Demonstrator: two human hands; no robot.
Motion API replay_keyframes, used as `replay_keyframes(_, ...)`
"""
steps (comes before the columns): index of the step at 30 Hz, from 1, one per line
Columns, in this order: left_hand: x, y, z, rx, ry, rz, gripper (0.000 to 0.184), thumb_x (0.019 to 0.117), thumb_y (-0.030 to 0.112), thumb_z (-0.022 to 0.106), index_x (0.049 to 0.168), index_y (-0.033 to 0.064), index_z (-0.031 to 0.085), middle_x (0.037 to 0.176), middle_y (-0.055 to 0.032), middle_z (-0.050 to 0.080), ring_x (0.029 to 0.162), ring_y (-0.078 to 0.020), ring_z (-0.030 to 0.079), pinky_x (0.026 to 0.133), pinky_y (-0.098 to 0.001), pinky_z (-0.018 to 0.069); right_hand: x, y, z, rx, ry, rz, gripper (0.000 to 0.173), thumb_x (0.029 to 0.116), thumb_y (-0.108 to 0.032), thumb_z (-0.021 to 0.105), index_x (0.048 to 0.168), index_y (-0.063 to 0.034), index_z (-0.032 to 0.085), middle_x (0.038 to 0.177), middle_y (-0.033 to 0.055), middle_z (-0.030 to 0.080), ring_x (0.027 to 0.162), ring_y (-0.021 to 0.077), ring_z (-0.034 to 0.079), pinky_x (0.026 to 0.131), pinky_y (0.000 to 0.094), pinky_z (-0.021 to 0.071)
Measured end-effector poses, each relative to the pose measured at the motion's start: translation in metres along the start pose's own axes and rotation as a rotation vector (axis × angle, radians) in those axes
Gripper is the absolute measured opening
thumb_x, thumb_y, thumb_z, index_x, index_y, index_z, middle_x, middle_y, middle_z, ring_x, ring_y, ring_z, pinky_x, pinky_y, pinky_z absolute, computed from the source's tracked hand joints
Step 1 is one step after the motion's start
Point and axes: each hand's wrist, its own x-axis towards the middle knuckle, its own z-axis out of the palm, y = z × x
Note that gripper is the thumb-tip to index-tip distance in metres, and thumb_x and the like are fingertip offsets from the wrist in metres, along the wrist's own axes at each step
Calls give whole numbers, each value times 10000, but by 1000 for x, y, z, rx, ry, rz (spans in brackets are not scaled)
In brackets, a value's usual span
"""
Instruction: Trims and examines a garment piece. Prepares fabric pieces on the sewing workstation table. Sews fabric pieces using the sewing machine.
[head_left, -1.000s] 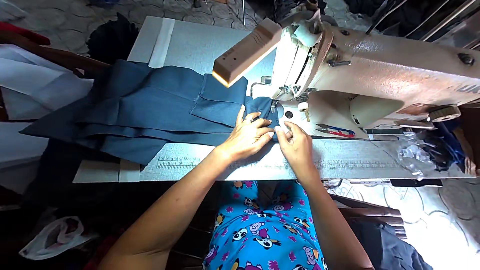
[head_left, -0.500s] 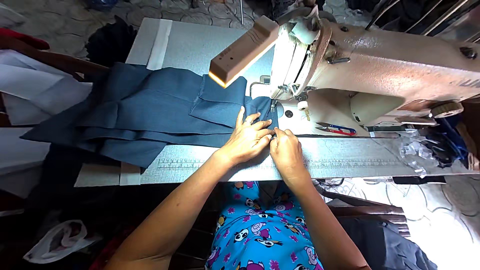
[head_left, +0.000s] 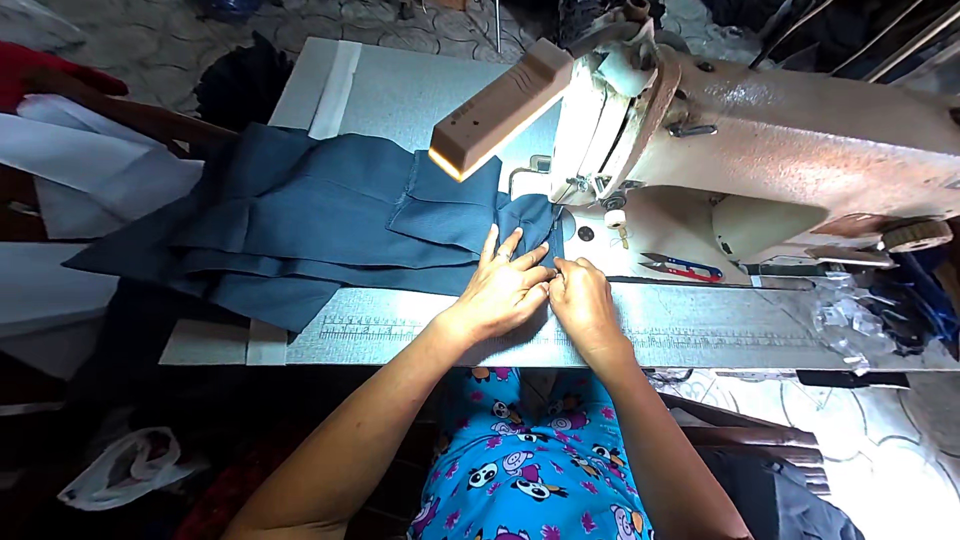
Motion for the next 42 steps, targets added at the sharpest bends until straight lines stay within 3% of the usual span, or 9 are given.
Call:
replay_keyframes(12, 29, -24, 1, -106, 54, -32, 448, 1026, 221, 359, 1075, 52, 771, 1427, -129, 629, 1467, -461, 391, 1167, -751, 13, 21, 8, -1, 12, 100, -152, 221, 996, -29, 557, 1131, 50, 713, 1018, 247, 664, 935, 391, 673, 765, 531, 550)
replay_keyframes(21, 36, -53, -24, 23, 171, -309, 388, 1059, 319, 513, 1310, 83, 691, 1424, -124, 619, 1446, -435, 420, 1135, -804, 26, 28, 14, 9, 42, 143, -155, 281, 1037, -124, 558, 1216, 19, 720, 1066, 247, 644, 927, 383, 665, 776, 532, 547)
replay_keyframes(24, 29, -54, -23, 43, 281, -285, 235, 1017, 197, 590, 1097, 51, 755, 1180, -164, 701, 1265, -434, 557, 1133, -760, 149, 30, 15, 7, 50, 125, -163, 274, 1027, -117, 576, 1219, 21, 715, 1121, 236, 630, 935, 359, 656, 775, 509, 544)
replay_keyframes(28, 17, -53, -34, 20, 262, -372, 507, 988, 299, 650, 1415, 37, 573, 1458, -230, 539, 1368, -458, 473, 1118, -703, 270, 32, 19, 8, 92, 124, -238, 324, 973, -34, 576, 1270, 40, 683, 1320, 246, 592, 1061, 368, 651, 831, 522, 549)
replay_keyframes(31, 11, -57, -33, 50, 229, -388, 341, 992, 288, 662, 1246, 68, 721, 1343, -186, 644, 1330, -438, 509, 1110, -686, 270, 31, 22, 11, 189, 109, -301, 467, 907, 12, 573, 1372, 40, 613, 1417, 225, 573, 1167, 372, 636, 892, 545, 538)
replay_keyframes(35, 8, -62, -30, 62, 422, -187, 221, 1000, 201, 612, 1029, 62, 782, 1235, -159, 700, 1301, -419, 550, 1124, -683, 268, 28, 18, 3, 485, 20, -111, 473, 980, -113, 619, 1445, -41, 571, 1053, 201, 687, 742, 244, 594, 636, 418, 497)
replay_keyframes(38, -10, -45, -41, 36, 590, 55, 214, 1005, 163, 602, 983, 32, 770, 1182, -146, 742, 1341, -378, 561, 1190, -657, 215, 23, 19, -8, 757, -98, -5, 231, 1035, -219, 607, 1203, -69, 660, 722, 30, 578, 473, 30, 437, 437, 176, 383)
replay_keyframes(40, -34, -31, -47, 117, 465, 189, 219, 989, 142, 582, 953, 28, 765, 1022, -128, 755, 1227, -357, 629, 1178, -681, 216, 18, 22, -10, 937, -146, -17, 111, 1031, -158, 598, 1011, -64, 652, 651, -36, 572, 456, -14, 453, 438, 129, 399)
replay_keyframes(42, -51, -28, -43, 200, 269, 231, 202, 937, 165, 596, 859, 62, 750, 889, -92, 739, 1086, -334, 689, 1134, -717, 270, 9, 25, -9, 978, -145, -27, 128, 1019, -89, 592, 1112, -20, 647, 744, -17, 620, 489, -11, 464, 465, 136, 412)
